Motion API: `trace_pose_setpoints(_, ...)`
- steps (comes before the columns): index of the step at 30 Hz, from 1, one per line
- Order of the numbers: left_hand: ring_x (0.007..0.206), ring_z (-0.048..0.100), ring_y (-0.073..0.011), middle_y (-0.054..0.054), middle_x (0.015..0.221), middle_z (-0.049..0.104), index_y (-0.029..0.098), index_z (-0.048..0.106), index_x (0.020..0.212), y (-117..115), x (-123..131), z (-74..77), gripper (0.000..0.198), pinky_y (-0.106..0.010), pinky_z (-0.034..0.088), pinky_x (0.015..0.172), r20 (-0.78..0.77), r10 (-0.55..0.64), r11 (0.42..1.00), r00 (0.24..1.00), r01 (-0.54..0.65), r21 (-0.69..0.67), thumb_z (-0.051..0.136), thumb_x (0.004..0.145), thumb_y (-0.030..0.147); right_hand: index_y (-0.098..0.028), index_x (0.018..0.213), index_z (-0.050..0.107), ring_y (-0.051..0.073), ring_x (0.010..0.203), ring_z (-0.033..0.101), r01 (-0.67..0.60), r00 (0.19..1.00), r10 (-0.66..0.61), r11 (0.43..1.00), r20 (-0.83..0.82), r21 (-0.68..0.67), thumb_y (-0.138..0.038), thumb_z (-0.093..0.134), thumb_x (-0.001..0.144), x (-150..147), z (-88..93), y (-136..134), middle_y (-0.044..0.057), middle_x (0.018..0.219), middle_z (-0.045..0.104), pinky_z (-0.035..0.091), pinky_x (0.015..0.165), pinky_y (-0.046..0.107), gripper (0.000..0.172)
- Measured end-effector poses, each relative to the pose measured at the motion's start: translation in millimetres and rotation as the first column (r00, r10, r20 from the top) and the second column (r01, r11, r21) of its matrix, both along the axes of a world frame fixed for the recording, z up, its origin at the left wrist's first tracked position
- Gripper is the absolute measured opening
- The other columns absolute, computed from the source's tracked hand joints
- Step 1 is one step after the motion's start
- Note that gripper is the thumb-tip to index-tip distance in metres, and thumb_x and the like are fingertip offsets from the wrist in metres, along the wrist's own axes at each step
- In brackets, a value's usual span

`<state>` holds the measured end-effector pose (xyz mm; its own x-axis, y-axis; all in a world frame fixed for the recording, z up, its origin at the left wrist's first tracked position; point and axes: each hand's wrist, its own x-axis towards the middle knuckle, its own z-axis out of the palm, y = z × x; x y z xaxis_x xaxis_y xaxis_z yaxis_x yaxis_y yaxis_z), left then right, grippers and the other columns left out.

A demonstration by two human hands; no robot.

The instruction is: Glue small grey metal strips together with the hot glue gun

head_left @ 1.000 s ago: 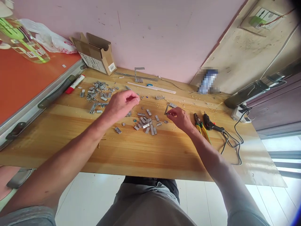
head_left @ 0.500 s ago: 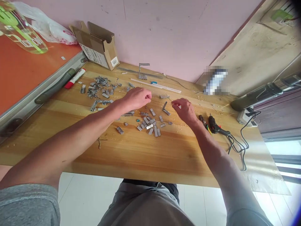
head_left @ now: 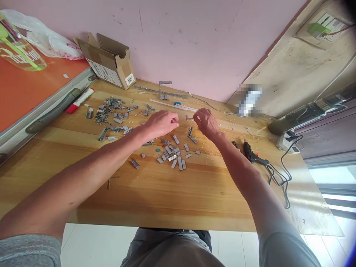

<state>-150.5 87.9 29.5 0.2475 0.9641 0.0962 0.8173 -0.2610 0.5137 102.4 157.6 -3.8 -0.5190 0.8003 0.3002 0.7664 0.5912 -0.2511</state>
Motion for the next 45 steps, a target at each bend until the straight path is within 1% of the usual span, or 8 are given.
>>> trace_pose_setpoints(4,0.100,0.077,-0.0239,-0.009,0.121,0.083,0.018,0.070,0.140,-8.5,12.1,5.7,0.050,-0.034,0.055,0.087,0.279,-0.005,0.999,0.960,0.015,-0.036,0.077,0.094,0.038,-0.023,0.115,0.073,0.028,0.109,0.065,-0.037,0.999,0.039,0.998,-0.036,0.040,-0.025,0.053,0.110,9.8,18.4,-34.6,0.011,0.116,0.077,0.048,0.104,0.041,0.022)
trace_pose_setpoints(9,0.088,0.076,-0.0200,-0.003,0.099,0.084,0.021,0.079,0.111,-27.7,26.5,13.9,0.021,-0.030,0.055,0.080,0.420,-0.110,0.994,0.901,0.107,0.031,0.075,0.094,0.033,-0.026,0.110,0.074,0.028,0.113,0.069,-0.066,0.985,0.074,0.996,-0.155,0.056,-0.033,0.055,0.111,16.7,30.7,-72.6,0.010,0.117,0.079,0.051,0.107,0.044,0.020)
trace_pose_setpoints(18,0.074,0.068,-0.0155,-0.002,0.091,0.079,0.021,0.079,0.110,-62.9,31.8,17.8,0.016,-0.028,0.055,0.079,0.315,-0.163,0.944,0.935,0.055,0.326,0.072,0.097,0.028,-0.028,0.130,0.064,0.023,0.104,0.075,0.018,0.734,-0.115,0.989,-0.670,-0.150,-0.047,0.069,0.099,28.3,28.1,-112.9,0.009,0.125,0.078,0.060,0.098,0.041,0.036)
trace_pose_setpoints(24,0.085,0.073,-0.0178,-0.006,0.106,0.079,0.022,0.074,0.113,-75.1,37.1,16.6,0.013,-0.030,0.059,0.086,0.199,-0.235,0.884,0.951,0.124,0.451,0.066,0.103,0.022,-0.026,0.126,0.069,0.022,0.100,0.073,-0.077,0.668,-0.158,0.957,-0.727,-0.279,-0.064,0.077,0.093,25.0,27.5,-121.1,0.007,0.114,0.078,0.059,0.096,0.040,0.051)
trace_pose_setpoints(28,0.105,0.076,-0.0224,-0.009,0.115,0.077,0.023,0.071,0.115,-81.5,44.9,13.6,0.017,-0.034,0.059,0.096,0.100,-0.273,0.842,0.957,0.187,0.506,0.061,0.104,0.017,-0.024,0.105,0.073,0.019,0.089,0.069,-0.121,0.584,-0.235,0.921,-0.777,-0.370,-0.072,0.080,0.086,18.9,25.3,-122.1,0.003,0.098,0.077,0.057,0.088,0.036,0.052)
trace_pose_setpoints(31,0.097,0.074,-0.0209,-0.009,0.113,0.076,0.022,0.069,0.120,-81.7,51.0,8.8,0.018,-0.033,0.060,0.092,0.118,-0.275,0.829,0.954,0.173,0.532,0.064,0.103,0.018,-0.023,0.100,0.072,0.017,0.083,0.067,-0.212,0.509,-0.274,0.878,-0.816,-0.428,-0.077,0.085,0.078,14.3,22.3,-121.3,0.002,0.090,0.075,0.056,0.081,0.033,0.059)
trace_pose_setpoints(39,0.086,0.071,-0.0178,-0.002,0.097,0.077,0.023,0.074,0.110,-78.9,56.2,-0.5,0.010,-0.029,0.054,0.080,0.246,-0.270,0.855,0.931,0.114,0.507,0.070,0.101,0.021,-0.023,0.088,0.074,0.016,0.074,0.066,-0.328,0.513,-0.267,0.817,-0.816,-0.474,-0.079,0.083,0.078,9.6,21.4,-125.3,0.002,0.079,0.075,0.057,0.074,0.033,0.058)
trace_pose_setpoints(45,0.075,0.065,-0.0158,-0.001,0.088,0.075,0.022,0.076,0.102,-87.4,48.8,-3.1,0.009,-0.027,0.050,0.072,0.318,-0.199,0.921,0.927,0.065,0.385,0.069,0.096,0.024,-0.023,0.086,0.073,0.018,0.073,0.071,-0.213,0.625,-0.282,0.836,-0.728,-0.506,-0.065,0.071,0.091,12.9,11.8,-122.0,0.003,0.081,0.078,0.058,0.070,0.032,0.042)
